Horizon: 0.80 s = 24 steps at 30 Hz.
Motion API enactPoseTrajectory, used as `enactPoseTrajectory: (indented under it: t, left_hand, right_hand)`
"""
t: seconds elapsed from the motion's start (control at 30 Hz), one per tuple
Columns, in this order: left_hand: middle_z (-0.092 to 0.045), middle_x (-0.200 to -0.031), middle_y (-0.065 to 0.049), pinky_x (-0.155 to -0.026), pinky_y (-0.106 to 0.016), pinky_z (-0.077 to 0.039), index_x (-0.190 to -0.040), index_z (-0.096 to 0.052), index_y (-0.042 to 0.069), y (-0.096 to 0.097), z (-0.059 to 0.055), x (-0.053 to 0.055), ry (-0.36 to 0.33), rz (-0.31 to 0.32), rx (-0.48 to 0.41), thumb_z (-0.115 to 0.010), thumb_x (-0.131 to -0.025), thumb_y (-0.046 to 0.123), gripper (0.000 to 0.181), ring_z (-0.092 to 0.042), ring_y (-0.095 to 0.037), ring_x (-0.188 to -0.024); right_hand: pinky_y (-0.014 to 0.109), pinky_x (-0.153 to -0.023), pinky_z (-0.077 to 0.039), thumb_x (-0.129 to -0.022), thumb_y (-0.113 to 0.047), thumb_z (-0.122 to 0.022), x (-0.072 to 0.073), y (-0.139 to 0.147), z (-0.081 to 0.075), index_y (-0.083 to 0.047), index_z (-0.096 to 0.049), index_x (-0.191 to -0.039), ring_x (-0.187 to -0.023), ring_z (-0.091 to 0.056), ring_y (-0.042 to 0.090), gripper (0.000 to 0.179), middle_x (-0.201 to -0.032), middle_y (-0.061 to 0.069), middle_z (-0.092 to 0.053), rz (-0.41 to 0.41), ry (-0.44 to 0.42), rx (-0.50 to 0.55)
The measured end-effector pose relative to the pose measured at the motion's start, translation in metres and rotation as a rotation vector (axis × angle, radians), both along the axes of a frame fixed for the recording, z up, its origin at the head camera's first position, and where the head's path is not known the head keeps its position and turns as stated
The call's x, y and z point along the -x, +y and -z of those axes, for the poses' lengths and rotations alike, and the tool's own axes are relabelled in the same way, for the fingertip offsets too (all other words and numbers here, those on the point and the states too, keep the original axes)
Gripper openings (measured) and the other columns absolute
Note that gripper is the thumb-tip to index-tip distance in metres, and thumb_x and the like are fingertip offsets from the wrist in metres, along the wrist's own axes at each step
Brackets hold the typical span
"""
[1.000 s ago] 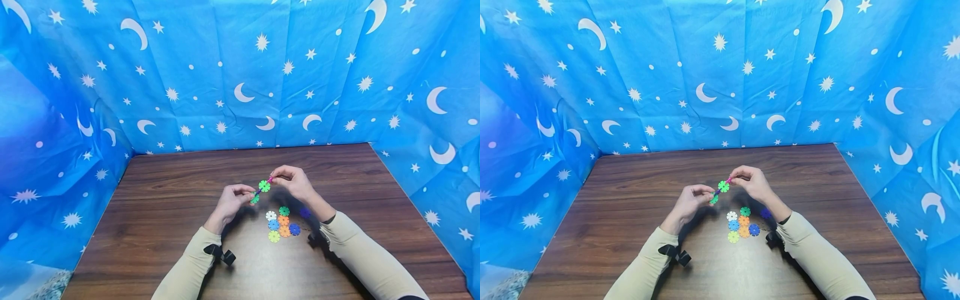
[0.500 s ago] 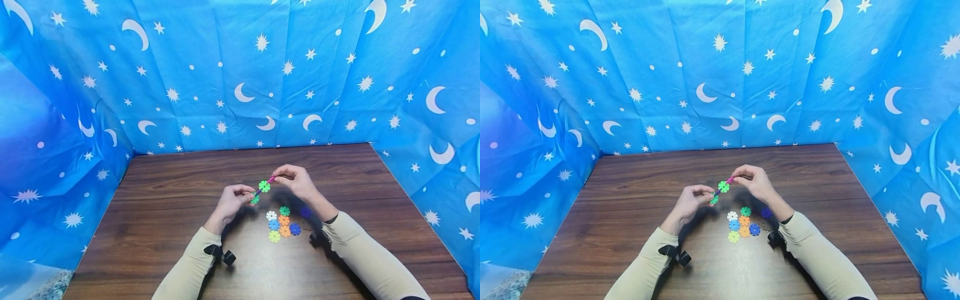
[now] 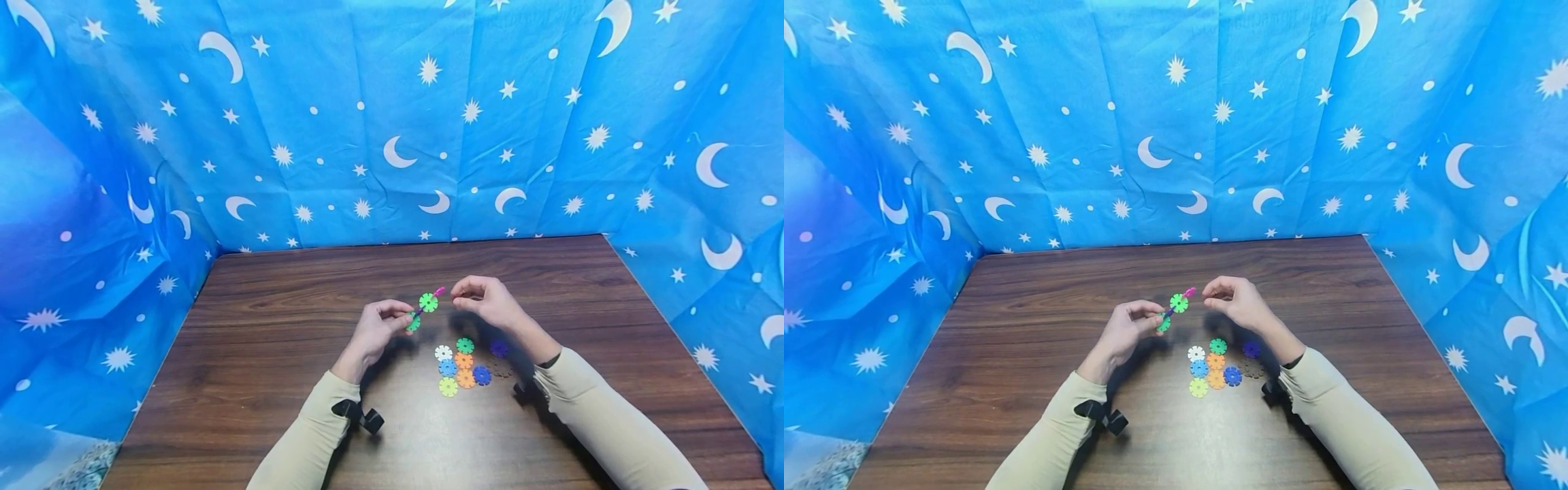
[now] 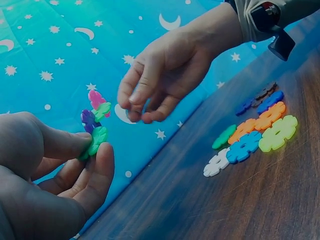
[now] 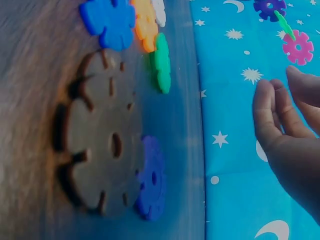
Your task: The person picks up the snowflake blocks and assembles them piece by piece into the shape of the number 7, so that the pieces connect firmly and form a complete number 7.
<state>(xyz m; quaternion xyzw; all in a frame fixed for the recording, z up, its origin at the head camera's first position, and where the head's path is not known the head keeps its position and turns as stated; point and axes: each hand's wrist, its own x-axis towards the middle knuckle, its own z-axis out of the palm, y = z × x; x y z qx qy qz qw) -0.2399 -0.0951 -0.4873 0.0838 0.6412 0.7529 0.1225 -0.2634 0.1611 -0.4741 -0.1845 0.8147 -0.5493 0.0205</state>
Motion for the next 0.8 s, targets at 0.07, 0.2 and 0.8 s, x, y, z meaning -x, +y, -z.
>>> enactPoseTrajectory:
  t: [0.07, 0.2, 0.8]
  left_hand:
    - [-0.063, -0.078, -0.003, -0.068, -0.034, -0.06, -0.109, -0.057, -0.022, -0.0002, -0.0002, -0.0001, 0.0, -0.004, 0.003, -0.059, -0.087, -0.014, 0.023, -0.063, -0.011, -0.068]
    - [-0.062, -0.079, -0.003, -0.066, -0.03, -0.059, -0.11, -0.056, -0.023, -0.0001, 0.0002, -0.0002, -0.004, -0.005, 0.007, -0.06, -0.087, -0.013, 0.025, -0.063, -0.012, -0.069]
    - [-0.062, -0.079, -0.003, -0.07, -0.025, -0.057, -0.105, -0.054, -0.024, 0.0011, 0.0001, -0.0017, -0.041, -0.019, -0.043, -0.063, -0.084, -0.014, 0.025, -0.064, -0.01, -0.073]
  right_hand:
    - [0.024, -0.071, -0.056, -0.087, -0.003, -0.07, -0.0003, 0.0015, 0.0016, -0.001, -0.068, -0.098, -0.083, -0.066, 0.016, 0.011, -0.091, 0.011, -0.07, -0.006, -0.002, -0.045]
    - [0.024, -0.07, -0.055, -0.087, -0.006, -0.072, -0.002, 0.0041, 0.0031, -0.001, -0.068, -0.098, -0.082, -0.064, 0.017, 0.013, -0.09, 0.009, -0.07, -0.022, -0.014, -0.117]
    - [0.027, -0.063, -0.049, -0.085, -0.013, -0.075, -0.0068, 0.0055, 0.006, -0.004, -0.07, -0.097, -0.069, -0.063, 0.012, 0.016, -0.08, -0.001, -0.07, -0.119, -0.033, -0.395]
